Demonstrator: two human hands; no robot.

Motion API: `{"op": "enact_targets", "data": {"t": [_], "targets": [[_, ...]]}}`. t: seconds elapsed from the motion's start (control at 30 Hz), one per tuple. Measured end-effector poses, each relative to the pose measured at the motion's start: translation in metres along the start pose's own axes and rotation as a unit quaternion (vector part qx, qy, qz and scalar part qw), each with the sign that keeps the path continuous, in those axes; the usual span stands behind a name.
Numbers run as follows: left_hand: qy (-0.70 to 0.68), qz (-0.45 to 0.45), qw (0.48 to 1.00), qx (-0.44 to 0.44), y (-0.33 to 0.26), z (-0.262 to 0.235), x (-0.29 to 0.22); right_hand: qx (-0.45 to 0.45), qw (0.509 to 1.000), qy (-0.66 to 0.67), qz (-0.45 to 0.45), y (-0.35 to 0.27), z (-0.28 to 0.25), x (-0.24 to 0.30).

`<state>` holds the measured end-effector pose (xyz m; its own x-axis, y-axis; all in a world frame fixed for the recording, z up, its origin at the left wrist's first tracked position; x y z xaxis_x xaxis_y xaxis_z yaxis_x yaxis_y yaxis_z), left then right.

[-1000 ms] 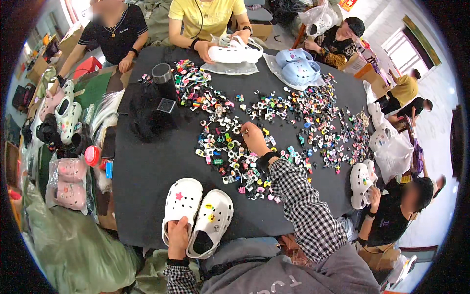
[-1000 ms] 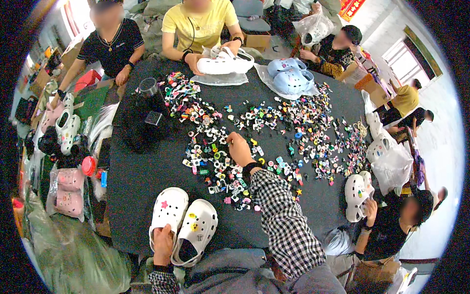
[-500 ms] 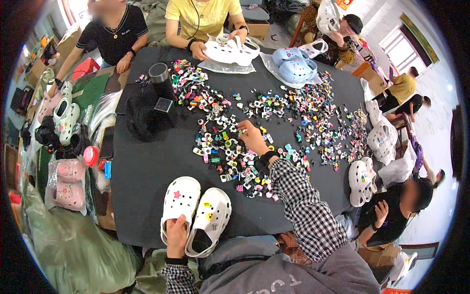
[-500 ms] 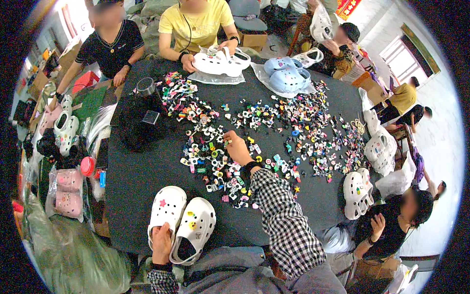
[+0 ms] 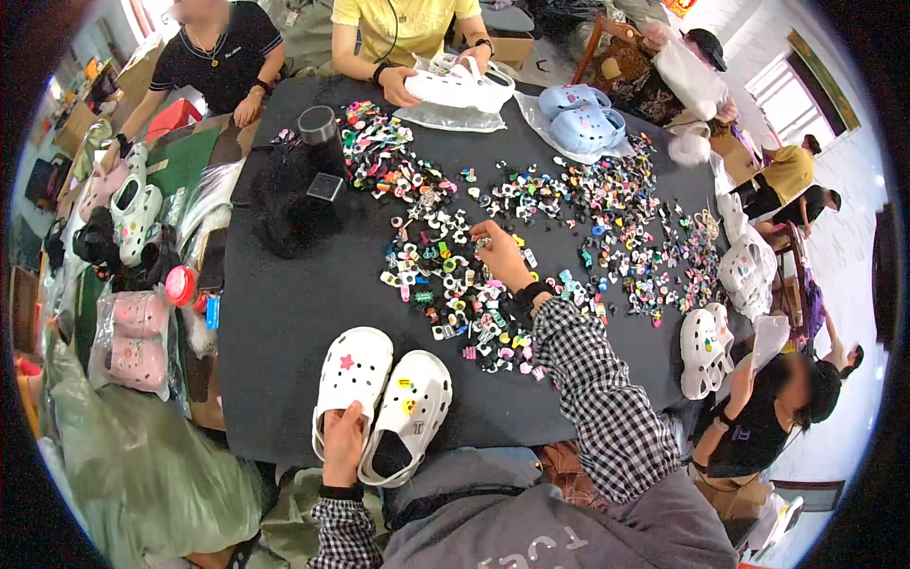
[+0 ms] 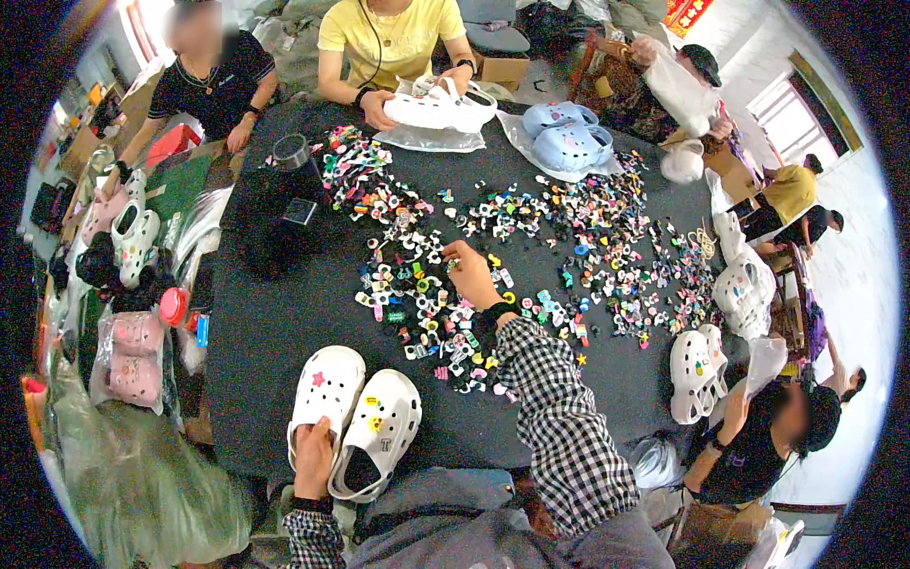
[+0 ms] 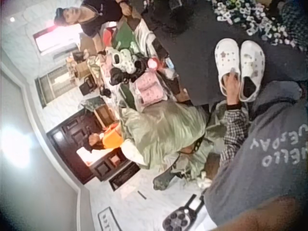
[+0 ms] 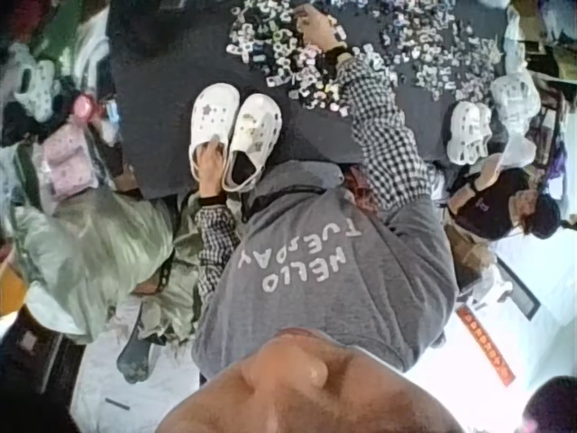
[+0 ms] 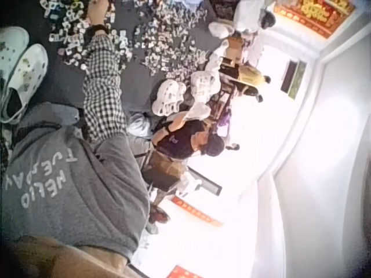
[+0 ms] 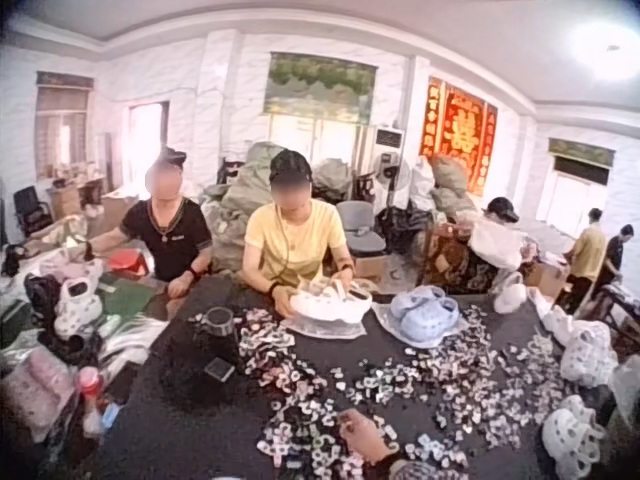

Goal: Decorating white and pink clogs with various colorful charms at a shared work table.

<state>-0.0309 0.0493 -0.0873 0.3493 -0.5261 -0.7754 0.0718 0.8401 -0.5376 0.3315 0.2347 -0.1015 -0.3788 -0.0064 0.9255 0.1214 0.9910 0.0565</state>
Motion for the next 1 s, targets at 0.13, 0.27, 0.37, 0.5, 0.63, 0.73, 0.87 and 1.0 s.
{"op": "enact_targets", "data": {"t": [0.13, 0.27, 0.37, 0.5, 0.63, 0.73, 0.87, 1.0], "targets": [[-0.01, -0.001, 1.0, 0.003, 0.003, -0.005, 0.005, 0.0, 1.0, -0.009, -0.006, -0.002, 0.001, -0.001], [-0.01, 0.005, 1.0, 0.01, 0.002, -0.001, 0.002, 0.015, 1.0, -0.002, -0.006, -0.002, 0.001, -0.009], [-0.04, -0.009, 0.999, 0.004, 0.003, -0.006, 0.005, 0.03, 0.999, -0.036, -0.004, -0.004, 0.005, 0.0], [-0.031, -0.027, 0.999, 0.019, 0.008, -0.01, 0.013, 0.062, 0.995, -0.082, 0.008, -0.012, 0.001, 0.003], [-0.041, 0.009, 0.999, 0.006, 0.001, 0.002, 0.001, 0.062, 0.997, -0.038, 0.027, -0.019, 0.009, 0.007], [-0.049, 0.015, 0.999, 0.013, 0.001, -0.002, 0.004, 0.071, 0.996, -0.019, 0.047, -0.023, 0.014, 0.013], [0.012, 0.007, 1.0, 0.018, -0.001, 0.0, -0.001, 0.083, 0.996, 0.013, 0.03, -0.032, 0.01, 0.028], [-0.024, 0.013, 0.999, 0.03, 0.006, -0.009, 0.008, 0.076, 0.997, 0.013, 0.025, -0.039, 0.014, 0.036]]}}
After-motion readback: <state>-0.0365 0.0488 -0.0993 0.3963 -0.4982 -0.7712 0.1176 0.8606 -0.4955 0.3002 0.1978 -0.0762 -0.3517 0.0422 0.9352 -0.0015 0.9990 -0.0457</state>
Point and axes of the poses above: each hand's wrist, its own y-axis towards the middle knuckle, its own z-axis out of the palm, x = y × z, the point moved 2 cm from there along y, towards the middle knuckle, and after that the axes turned 11 degrees about y, right-handed, at the moved point
